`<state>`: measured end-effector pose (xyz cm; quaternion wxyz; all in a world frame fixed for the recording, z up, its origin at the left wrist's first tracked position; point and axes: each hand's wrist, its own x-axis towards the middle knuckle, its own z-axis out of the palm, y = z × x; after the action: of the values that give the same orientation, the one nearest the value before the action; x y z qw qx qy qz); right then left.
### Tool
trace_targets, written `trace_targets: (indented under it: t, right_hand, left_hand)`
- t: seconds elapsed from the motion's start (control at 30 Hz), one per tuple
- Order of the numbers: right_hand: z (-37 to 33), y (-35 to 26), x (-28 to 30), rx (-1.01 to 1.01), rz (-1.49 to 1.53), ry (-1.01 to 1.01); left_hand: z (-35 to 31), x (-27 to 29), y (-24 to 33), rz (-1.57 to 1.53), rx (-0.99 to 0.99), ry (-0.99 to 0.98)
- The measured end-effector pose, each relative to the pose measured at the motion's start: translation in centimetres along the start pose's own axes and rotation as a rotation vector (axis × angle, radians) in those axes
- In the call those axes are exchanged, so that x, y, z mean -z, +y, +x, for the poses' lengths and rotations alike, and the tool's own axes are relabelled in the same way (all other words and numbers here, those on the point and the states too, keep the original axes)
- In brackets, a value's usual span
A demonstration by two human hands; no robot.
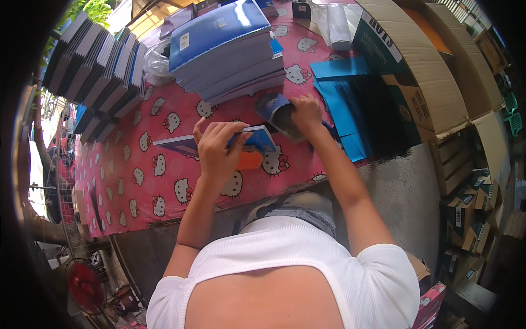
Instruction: The person applies pieces of blue adhesive tape to the spines of spiral notebooks and trims the excess tape using shears.
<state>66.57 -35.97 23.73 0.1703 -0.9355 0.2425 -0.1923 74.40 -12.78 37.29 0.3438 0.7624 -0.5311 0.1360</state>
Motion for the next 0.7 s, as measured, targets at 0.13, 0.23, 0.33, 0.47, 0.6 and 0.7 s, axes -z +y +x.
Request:
trace_targets:
  t: [0.13, 0.23, 0.33, 0.47, 0.6, 0.7]
  right_hand:
    - [2.9, -0.4, -0.7, 0.052, -0.08, -0.078]
    - [2.8, 0.8, 0.9, 0.199, -0.032, 0.118]
    - [3.9, 6.4, 5.3, -0.332, -0.154, 0.141]
    - [1.7, 12.2, 5.5, -0.443, -0.322, 0.007]
    - [0.8, 9.8, 8.1, -0.3, 0.006, 0.219]
    - [-1.6, -1.3, 10.9, 0.077, 0.35, 0.23]
  left_hand:
    - [0.4, 0.0, 0.0, 0.026, -0.011, 0.011]
    - [-0.6, -0.4, -0.6, 0.065, 0.022, 0.084]
    - [-0.4, -0.7, -0.2, 0.076, 0.088, 0.163]
    - [-0.1, -1.2, 0.6, 0.063, 0.098, 0.097]
    - [0.9, -0.3, 1.0, -0.07, 0.117, 0.099]
    - [0.8, -0.1, -0.4, -0.057, 0.075, 0.097]
